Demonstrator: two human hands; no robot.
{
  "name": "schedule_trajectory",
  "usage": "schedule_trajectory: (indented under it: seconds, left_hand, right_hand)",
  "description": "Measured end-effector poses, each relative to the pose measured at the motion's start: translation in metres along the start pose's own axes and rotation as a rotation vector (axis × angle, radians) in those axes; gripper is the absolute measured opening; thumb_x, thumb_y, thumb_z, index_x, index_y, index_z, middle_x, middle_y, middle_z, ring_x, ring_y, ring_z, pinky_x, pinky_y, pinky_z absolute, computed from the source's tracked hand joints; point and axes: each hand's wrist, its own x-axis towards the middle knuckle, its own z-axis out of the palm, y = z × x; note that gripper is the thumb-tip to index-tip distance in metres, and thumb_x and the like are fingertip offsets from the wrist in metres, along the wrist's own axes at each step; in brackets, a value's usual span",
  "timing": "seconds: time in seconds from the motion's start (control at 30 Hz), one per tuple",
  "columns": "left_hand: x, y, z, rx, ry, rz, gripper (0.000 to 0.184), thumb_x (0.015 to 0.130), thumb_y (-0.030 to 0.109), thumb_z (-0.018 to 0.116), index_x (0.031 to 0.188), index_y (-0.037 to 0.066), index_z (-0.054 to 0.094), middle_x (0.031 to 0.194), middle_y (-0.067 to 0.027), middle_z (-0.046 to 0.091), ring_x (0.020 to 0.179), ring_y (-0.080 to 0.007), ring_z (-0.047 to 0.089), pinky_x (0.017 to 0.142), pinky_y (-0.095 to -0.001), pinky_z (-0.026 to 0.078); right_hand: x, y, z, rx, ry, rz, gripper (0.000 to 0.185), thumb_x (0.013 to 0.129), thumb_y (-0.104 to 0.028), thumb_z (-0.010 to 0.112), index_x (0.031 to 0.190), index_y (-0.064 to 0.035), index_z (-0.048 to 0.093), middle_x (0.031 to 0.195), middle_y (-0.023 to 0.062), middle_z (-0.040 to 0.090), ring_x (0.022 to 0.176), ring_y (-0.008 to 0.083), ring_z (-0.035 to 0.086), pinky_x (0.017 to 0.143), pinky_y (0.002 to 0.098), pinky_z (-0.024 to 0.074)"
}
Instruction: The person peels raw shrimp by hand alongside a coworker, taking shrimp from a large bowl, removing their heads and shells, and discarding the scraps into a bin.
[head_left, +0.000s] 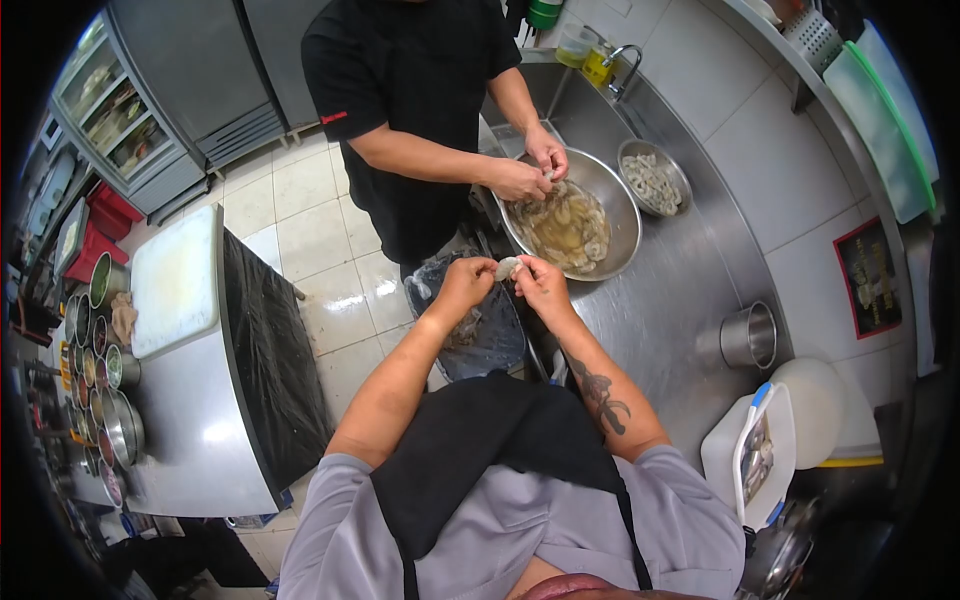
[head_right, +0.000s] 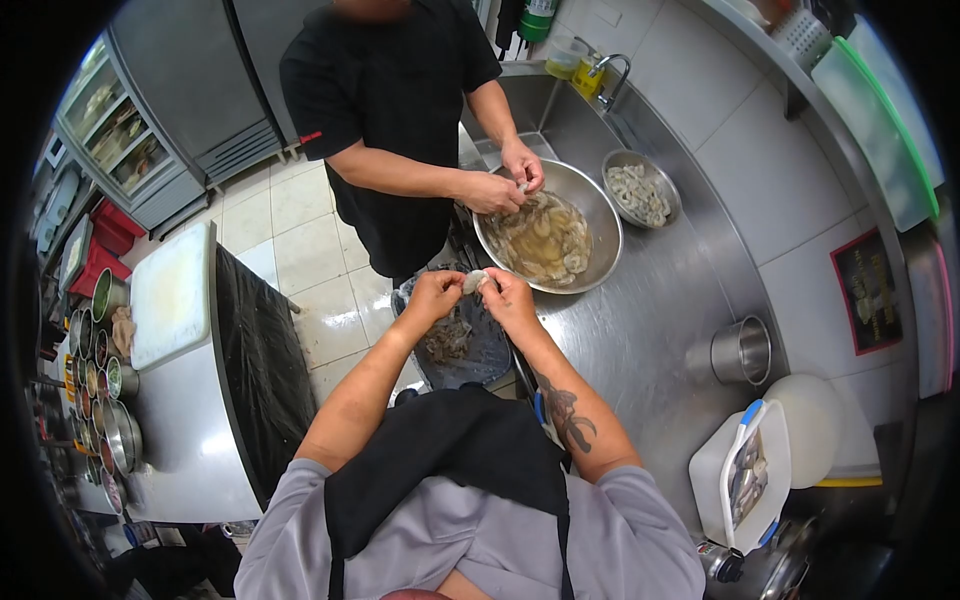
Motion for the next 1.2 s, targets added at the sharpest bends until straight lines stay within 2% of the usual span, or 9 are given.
schedule_trajectory:
  seconds: [0.17, 0.37, 0.43, 0.5, 0.53, 0.77, 0.83, 1.03, 1.2]
  left_hand:
    - [-0.005, 0.025, 0.008, -0.664, 0.056, -0.058, 0.02, 0.087, 0.005, 0.059, 0.103, -0.001, 0.07, 0.087, -0.003, 0.068, 0.079, -0.0088, 0.06, 0.074, -0.0226, 0.049]
    - [-0.004, 0.033, -0.006, -0.324, -0.043, -0.081, 0.024, 0.089, 0.012, 0.057, 0.104, -0.003, 0.068, 0.086, -0.0021, 0.067, 0.08, -0.0079, 0.059, 0.072, -0.0231, 0.049]
    - [-0.005, 0.032, -0.006, -0.304, -0.051, -0.051, 0.025, 0.09, 0.013, 0.056, 0.104, -0.003, 0.068, 0.085, -0.0019, 0.067, 0.079, -0.0077, 0.059, 0.071, -0.0229, 0.048]
    - [-0.005, 0.028, -0.005, -0.285, -0.057, -0.022, 0.026, 0.091, 0.015, 0.055, 0.104, -0.003, 0.068, 0.084, -0.0018, 0.066, 0.077, -0.0075, 0.059, 0.07, -0.0227, 0.048]
    - [-0.005, 0.026, -0.004, -0.288, -0.06, -0.032, 0.026, 0.091, 0.014, 0.054, 0.103, -0.004, 0.068, 0.083, -0.0021, 0.066, 0.075, -0.0077, 0.06, 0.069, -0.0225, 0.049]
    - [0.003, 0.007, 0.003, -0.38, -0.074, -0.121, 0.025, 0.09, 0.009, 0.053, 0.104, -0.004, 0.068, 0.084, -0.0048, 0.068, 0.073, -0.0091, 0.062, 0.067, -0.0235, 0.052]
    - [0.002, 0.012, 0.002, -0.429, -0.07, -0.175, 0.024, 0.089, 0.007, 0.053, 0.105, -0.003, 0.068, 0.085, -0.0048, 0.068, 0.072, -0.0095, 0.063, 0.067, -0.0238, 0.053]
    - [0.003, 0.009, 0.001, -0.559, -0.058, -0.309, 0.025, 0.09, 0.004, 0.053, 0.109, 0.0, 0.068, 0.088, -0.0041, 0.068, 0.07, -0.0103, 0.063, 0.066, -0.0236, 0.053]
    - [-0.001, 0.034, -0.002, -0.692, -0.033, -0.301, 0.023, 0.092, 0.008, 0.054, 0.11, 0.001, 0.067, 0.089, -0.0032, 0.068, 0.071, -0.0093, 0.062, 0.065, -0.023, 0.053]
  right_hand:
    - [0.002, 0.003, 0.001, 0.015, 0.021, -0.061, 0.022, 0.091, -0.011, 0.06, 0.108, 0.0024, 0.065, 0.074, 0.0001, 0.064, 0.061, 0.0048, 0.054, 0.056, 0.0222, 0.0446]
    - [-0.004, -0.001, 0.008, -0.096, 0.008, -0.1, 0.02, 0.091, -0.011, 0.059, 0.105, 0.0016, 0.067, 0.08, 0.0027, 0.068, 0.07, 0.0074, 0.059, 0.065, 0.0244, 0.0483]
    - [-0.006, -0.001, 0.009, -0.15, -0.013, -0.141, 0.02, 0.09, -0.011, 0.059, 0.104, 0.0019, 0.066, 0.083, 0.0077, 0.069, 0.075, 0.012, 0.063, 0.07, 0.0271, 0.0499]
    - [-0.007, 0.0, 0.009, -0.173, -0.017, -0.178, 0.021, 0.092, -0.011, 0.058, 0.106, 0.0021, 0.066, 0.082, 0.0035, 0.067, 0.071, 0.0083, 0.059, 0.065, 0.0235, 0.0476]
    - [-0.007, 0.001, 0.009, -0.196, -0.027, -0.215, 0.021, 0.094, -0.011, 0.057, 0.108, 0.0022, 0.065, 0.081, -0.0007, 0.065, 0.066, 0.0047, 0.055, 0.061, 0.0199, 0.0454]
    - [-0.011, -0.005, 0.011, -0.211, -0.025, -0.197, 0.02, 0.094, -0.01, 0.057, 0.108, 0.0024, 0.065, 0.082, 0.0004, 0.065, 0.069, 0.0052, 0.057, 0.062, 0.02, 0.047]
    - [-0.011, 0.0, 0.013, -0.022, -0.02, -0.001, 0.021, 0.096, -0.01, 0.055, 0.11, 0.0032, 0.063, 0.085, 0.0027, 0.065, 0.069, 0.0065, 0.059, 0.063, 0.0211, 0.0495]
    - [0.0, 0.0, 0.007, 0.358, 0.036, 0.077, 0.021, 0.097, -0.01, 0.055, 0.111, 0.0048, 0.061, 0.086, 0.0044, 0.065, 0.068, 0.0082, 0.058, 0.063, 0.0227, 0.0509]
    - [0.0, 0.001, 0.006, 0.215, 0.031, 0.044, 0.022, 0.097, -0.01, 0.054, 0.112, 0.0037, 0.062, 0.088, 0.0035, 0.065, 0.071, 0.0077, 0.058, 0.066, 0.0228, 0.0506]
